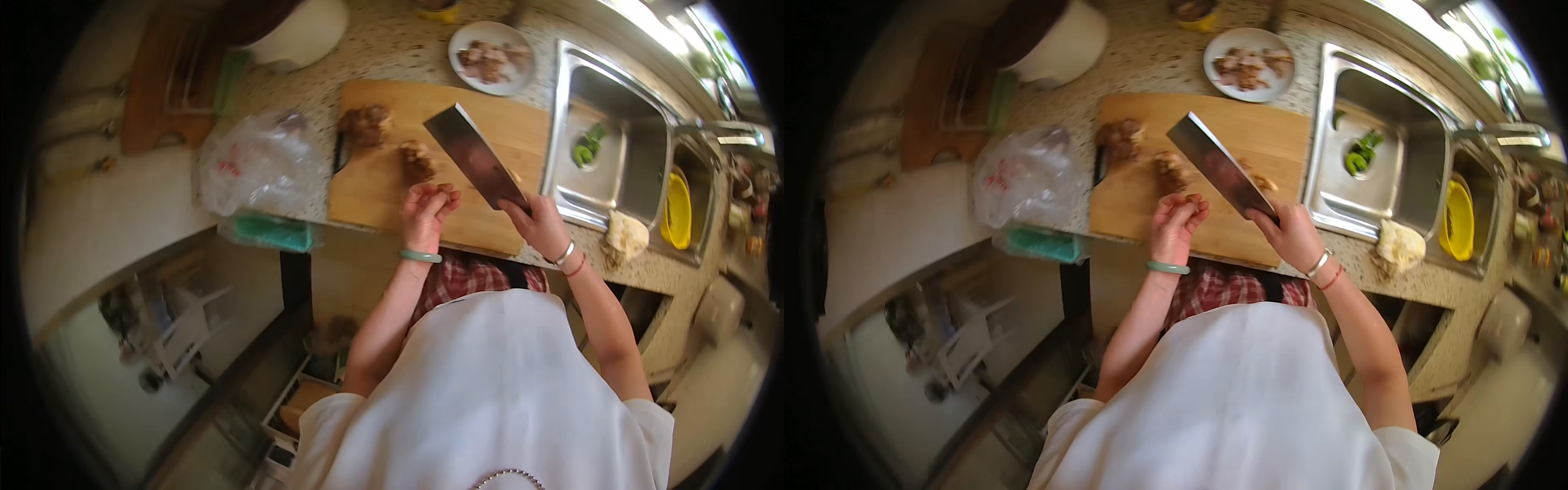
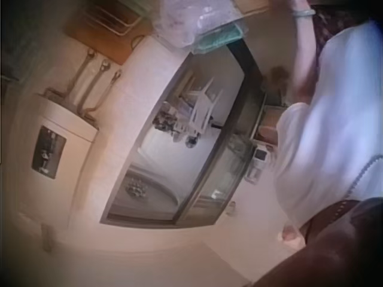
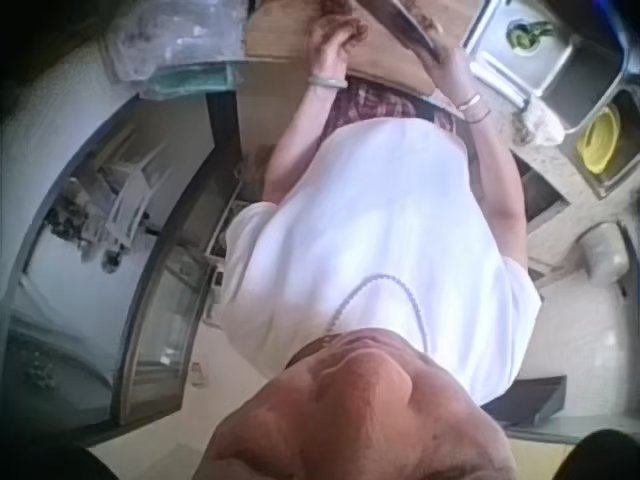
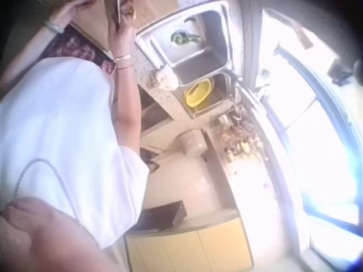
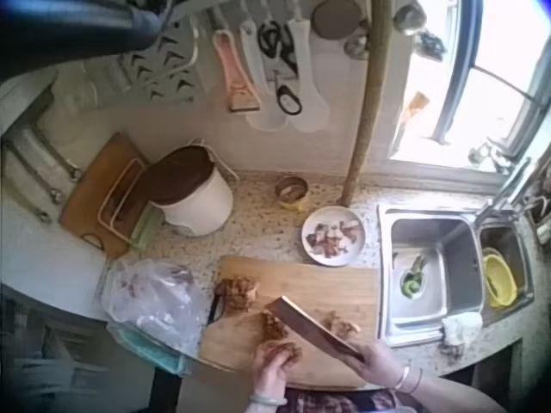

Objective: The person slices cooked meat into thin strips on a wooden cutting board using a large cleaver. They hold the meat with their left hand and cut with their right, periodically transferring the sliced pieces to a white plate nearby.

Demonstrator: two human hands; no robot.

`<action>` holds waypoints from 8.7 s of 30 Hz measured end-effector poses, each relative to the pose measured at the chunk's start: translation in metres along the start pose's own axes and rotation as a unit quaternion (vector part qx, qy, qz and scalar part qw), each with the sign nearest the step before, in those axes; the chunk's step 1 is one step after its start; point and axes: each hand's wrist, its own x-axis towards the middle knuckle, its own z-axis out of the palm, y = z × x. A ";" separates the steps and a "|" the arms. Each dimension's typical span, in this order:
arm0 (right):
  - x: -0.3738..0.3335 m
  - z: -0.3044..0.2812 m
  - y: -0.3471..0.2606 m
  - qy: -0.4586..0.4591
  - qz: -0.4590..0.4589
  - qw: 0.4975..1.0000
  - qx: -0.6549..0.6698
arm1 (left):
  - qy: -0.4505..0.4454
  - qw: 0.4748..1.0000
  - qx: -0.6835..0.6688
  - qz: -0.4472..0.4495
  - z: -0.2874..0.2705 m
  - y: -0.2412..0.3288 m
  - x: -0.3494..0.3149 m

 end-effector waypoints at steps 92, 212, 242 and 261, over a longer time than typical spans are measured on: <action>-0.073 -0.014 0.054 0.190 0.079 0.978 0.031 | -0.225 0.499 0.705 0.451 0.060 -0.011 0.053; 0.009 0.025 0.023 0.032 0.041 0.961 -0.270 | -0.010 0.682 0.600 0.418 0.044 -0.065 0.054; -0.028 0.010 0.029 0.078 0.004 0.955 -0.287 | -0.008 0.741 0.534 0.408 0.041 -0.066 0.051; -0.001 0.006 0.027 0.006 0.044 0.964 -0.262 | -0.005 0.711 0.566 0.416 0.045 -0.060 0.051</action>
